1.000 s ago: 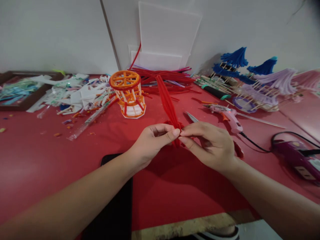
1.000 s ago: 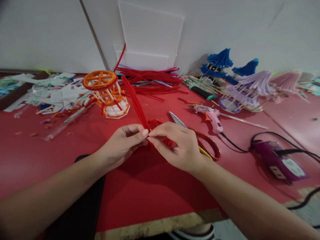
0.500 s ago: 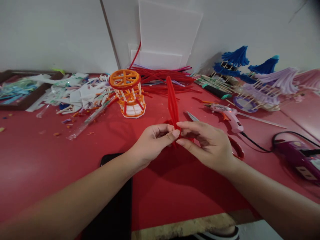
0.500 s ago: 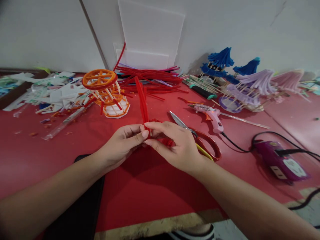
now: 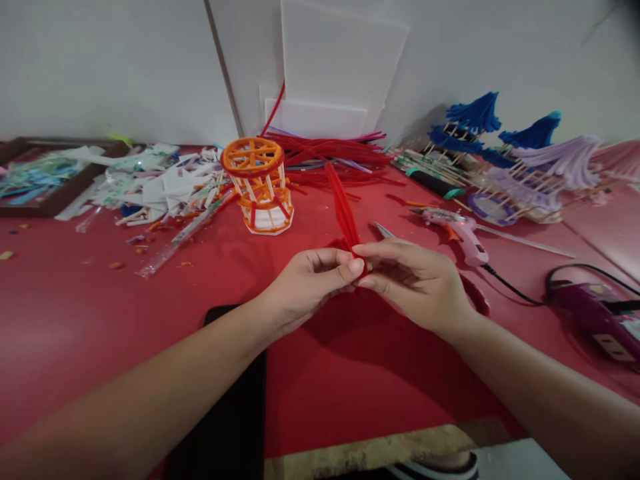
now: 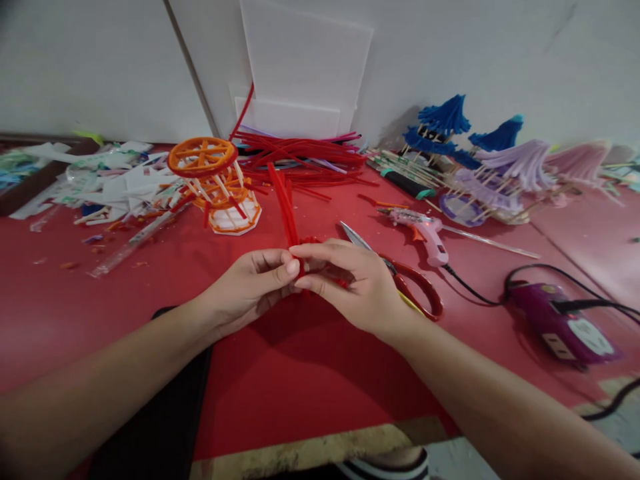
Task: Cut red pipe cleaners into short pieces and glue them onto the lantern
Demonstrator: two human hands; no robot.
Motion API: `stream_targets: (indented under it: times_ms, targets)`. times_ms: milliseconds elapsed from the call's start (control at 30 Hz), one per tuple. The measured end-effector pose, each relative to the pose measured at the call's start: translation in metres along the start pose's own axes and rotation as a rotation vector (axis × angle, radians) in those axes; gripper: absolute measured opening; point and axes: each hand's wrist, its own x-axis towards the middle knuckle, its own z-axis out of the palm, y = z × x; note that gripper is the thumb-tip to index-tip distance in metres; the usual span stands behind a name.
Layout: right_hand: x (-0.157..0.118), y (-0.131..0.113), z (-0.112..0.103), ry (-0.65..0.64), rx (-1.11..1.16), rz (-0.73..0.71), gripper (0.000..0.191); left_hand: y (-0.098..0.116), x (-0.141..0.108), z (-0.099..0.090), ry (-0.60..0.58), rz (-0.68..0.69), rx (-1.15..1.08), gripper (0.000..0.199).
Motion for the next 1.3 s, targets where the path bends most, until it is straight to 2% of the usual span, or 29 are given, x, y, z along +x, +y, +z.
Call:
stream_targets:
  times_ms: [100, 233, 367, 433, 533, 633, 767, 900, 1000, 1067, 1167, 1300]
  targets:
    - [-0.001, -0.001, 0.002, 0.011, -0.081, -0.037, 0.029, -0.001, 0.0, -0.002, -0.014, 0.022, 0.079, 0.034]
    - [-0.01, -0.004, 0.009, 0.172, -0.276, -0.147, 0.032, 0.0, -0.001, -0.001, -0.039, 0.049, 0.105, 0.035]
    - [-0.013, -0.01, 0.013, 0.237, -0.35, -0.119, 0.012, 0.0, -0.002, 0.001, -0.065, 0.062, 0.075, 0.033]
    - [-0.009, -0.013, 0.013, 0.226, -0.329, -0.077, 0.01, 0.0, -0.002, 0.001, -0.036, 0.091, 0.072, 0.032]
    - [-0.001, -0.014, 0.012, 0.115, -0.103, 0.112, 0.01, -0.001, -0.001, 0.001, -0.001, 0.145, 0.073, 0.034]
    - [0.002, -0.009, 0.013, 0.011, 0.349, 0.363, 0.015, -0.001, -0.002, 0.001, -0.031, 0.164, 0.098, 0.036]
    - [0.002, -0.006, 0.019, 0.041, 0.797, 0.619, 0.021, 0.0, -0.002, -0.001, -0.076, 0.138, 0.133, 0.033]
    - [0.003, -0.01, 0.022, 0.085, 0.972, 0.802, 0.022, -0.001, -0.001, -0.001, -0.104, 0.165, 0.087, 0.027]
    - [0.005, -0.011, 0.022, 0.127, 0.924, 0.827, 0.026, -0.002, 0.001, 0.0, -0.035, 0.176, 0.064, 0.024]
    - [0.005, -0.009, 0.022, 0.153, 0.833, 0.769, 0.027, -0.003, 0.002, 0.0, 0.049, 0.192, 0.046, 0.024]
    - [0.003, -0.003, 0.021, 0.177, 0.65, 0.646, 0.024, -0.004, 0.002, 0.001, 0.163, 0.26, 0.043, 0.034]
    - [0.0, 0.002, 0.021, 0.145, 0.493, 0.599, 0.02, -0.004, -0.001, 0.003, 0.193, 0.408, 0.183, 0.032]
